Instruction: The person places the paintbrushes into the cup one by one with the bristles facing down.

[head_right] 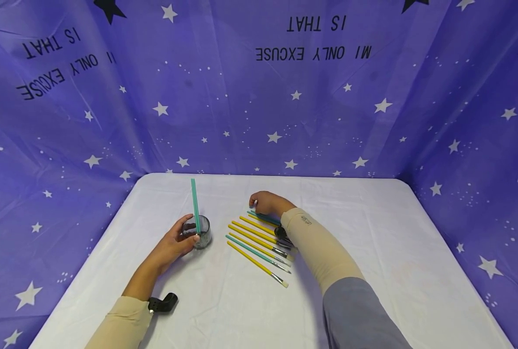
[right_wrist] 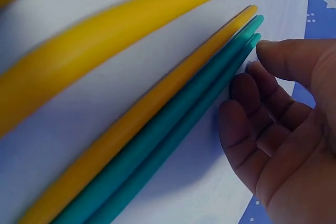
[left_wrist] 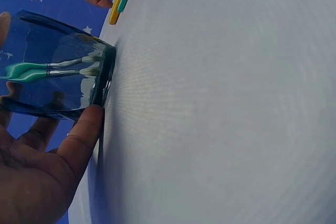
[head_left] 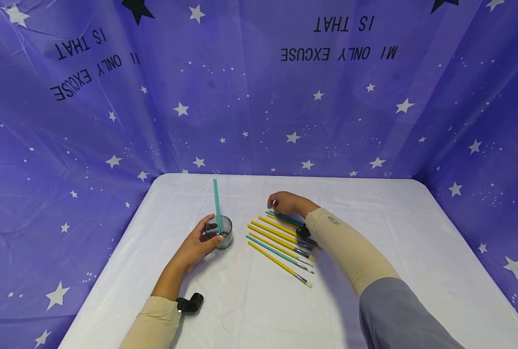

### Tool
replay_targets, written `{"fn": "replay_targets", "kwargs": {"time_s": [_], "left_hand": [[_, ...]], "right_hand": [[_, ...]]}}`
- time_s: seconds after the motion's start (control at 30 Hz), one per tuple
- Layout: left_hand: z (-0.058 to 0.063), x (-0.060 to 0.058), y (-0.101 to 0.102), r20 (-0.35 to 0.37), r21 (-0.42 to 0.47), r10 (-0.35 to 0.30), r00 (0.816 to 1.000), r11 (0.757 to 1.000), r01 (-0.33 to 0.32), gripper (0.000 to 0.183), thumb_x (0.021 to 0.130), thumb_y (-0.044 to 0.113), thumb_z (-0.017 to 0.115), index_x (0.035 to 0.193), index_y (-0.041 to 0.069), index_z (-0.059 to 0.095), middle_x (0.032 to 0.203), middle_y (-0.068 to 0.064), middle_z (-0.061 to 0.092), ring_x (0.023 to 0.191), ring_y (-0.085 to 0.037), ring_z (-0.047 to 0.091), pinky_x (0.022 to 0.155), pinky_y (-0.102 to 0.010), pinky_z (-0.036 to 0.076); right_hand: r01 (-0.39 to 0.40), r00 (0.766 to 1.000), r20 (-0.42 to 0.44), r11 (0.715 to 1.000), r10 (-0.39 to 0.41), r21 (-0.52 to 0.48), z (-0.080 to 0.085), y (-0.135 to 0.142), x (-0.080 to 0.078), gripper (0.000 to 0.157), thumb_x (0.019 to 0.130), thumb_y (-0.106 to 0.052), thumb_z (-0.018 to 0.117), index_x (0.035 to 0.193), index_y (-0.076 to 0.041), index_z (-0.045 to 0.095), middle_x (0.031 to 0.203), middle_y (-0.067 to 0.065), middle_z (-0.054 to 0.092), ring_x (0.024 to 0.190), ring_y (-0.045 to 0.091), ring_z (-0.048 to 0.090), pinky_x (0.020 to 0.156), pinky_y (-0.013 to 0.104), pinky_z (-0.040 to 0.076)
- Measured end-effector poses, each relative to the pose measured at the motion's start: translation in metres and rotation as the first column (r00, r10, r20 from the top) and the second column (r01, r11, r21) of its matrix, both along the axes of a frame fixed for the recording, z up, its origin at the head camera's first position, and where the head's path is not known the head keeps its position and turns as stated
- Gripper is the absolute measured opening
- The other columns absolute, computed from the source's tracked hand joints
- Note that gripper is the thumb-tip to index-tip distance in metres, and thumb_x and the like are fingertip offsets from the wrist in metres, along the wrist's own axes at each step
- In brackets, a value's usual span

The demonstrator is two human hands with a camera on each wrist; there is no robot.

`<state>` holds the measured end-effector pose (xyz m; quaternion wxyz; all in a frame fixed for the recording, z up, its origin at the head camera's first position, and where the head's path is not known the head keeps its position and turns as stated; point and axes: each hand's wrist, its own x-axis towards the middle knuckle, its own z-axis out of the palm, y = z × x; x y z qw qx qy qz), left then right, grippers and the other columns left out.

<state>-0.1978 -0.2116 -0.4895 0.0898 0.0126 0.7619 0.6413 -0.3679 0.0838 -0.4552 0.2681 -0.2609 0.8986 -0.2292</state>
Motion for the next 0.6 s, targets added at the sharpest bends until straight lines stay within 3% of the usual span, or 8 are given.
{"fn": "replay_targets", "kwargs": {"time_s": [0.3,0.6], "left_hand": [[-0.0003,0.0013,0.0006,0.000,0.000,0.004,1.000,1.000,-0.004,0.078,0.094,0.018,0.071,0.157,0.019,0.025,0.147,-0.023,0.038,0.129,-0.037,0.045,0.089,-0.034,0.050],[-0.0007,0.0007,0.0016,0.003,0.000,0.008,1.000,1.000,-0.008,0.077,0.093,0.019,0.071,0.156,0.022,0.026,0.147,-0.021,0.038,0.129,-0.036,0.045,0.091,-0.037,0.050]], "right_hand": [[0.003,1.000,-0.009,1.000,-0.003,0.006,-0.0073,0.0021,-0.0020,0.027,0.093,0.005,0.057,0.115,-0.007,0.064,0.105,0.008,0.059,0.089,0.021,0.049,0.076,0.032,0.042],[-0.041,0.997,-0.062,0.999,0.041,0.001,-0.0072,0.0035,0.0029,0.023,0.095,0.005,0.054,0.110,-0.008,0.067,0.104,0.006,0.062,0.088,0.020,0.051,0.082,0.035,0.045]]}}
